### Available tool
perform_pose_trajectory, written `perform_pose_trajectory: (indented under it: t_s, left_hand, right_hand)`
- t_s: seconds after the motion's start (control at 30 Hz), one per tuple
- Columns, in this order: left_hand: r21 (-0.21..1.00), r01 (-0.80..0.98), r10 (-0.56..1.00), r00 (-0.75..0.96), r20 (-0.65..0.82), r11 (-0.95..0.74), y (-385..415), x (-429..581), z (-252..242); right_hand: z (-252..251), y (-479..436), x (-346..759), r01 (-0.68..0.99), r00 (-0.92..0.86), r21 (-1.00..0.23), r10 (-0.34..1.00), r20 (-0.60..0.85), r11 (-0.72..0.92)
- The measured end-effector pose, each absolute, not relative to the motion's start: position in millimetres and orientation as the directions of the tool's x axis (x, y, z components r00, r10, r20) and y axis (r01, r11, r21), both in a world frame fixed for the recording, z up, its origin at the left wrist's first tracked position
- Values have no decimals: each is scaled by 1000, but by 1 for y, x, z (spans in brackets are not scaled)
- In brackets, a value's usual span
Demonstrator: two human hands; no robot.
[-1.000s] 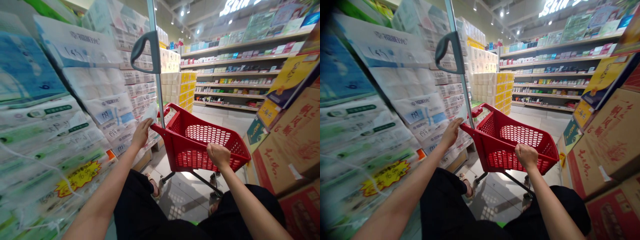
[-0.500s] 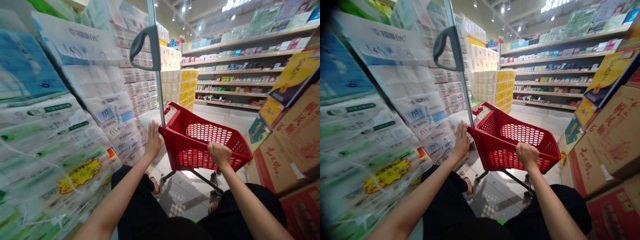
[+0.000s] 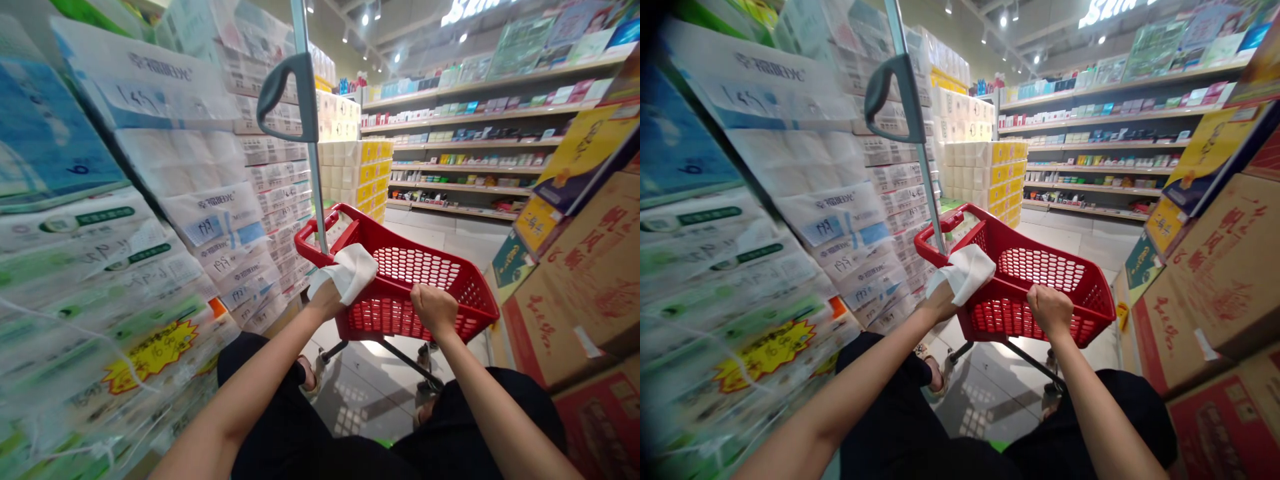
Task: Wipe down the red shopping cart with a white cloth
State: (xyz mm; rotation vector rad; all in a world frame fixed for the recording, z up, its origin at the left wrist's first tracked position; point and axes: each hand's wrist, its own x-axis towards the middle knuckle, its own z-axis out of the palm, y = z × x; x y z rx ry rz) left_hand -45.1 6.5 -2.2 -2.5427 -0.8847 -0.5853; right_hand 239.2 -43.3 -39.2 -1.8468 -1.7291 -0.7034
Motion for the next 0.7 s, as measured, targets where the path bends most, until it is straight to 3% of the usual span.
perform_pose_trajectory:
  t_s: [0.13,0.3,0.7]
  left_hand:
    - [-334,604,390,757,524,-723,26,-41,22]
    - [-367,653,378,715,589,-663,32,-56,47]
    - [-247,775,513,585,628,-582,9,-1,7]
  right_hand:
    - [-39,-44,240,998,39,5,734,678,-58]
    - [-38,-44,238,999,36,-4,741,671,-45]
    - [-31,-47,222,998,64,-24,780,623,-64]
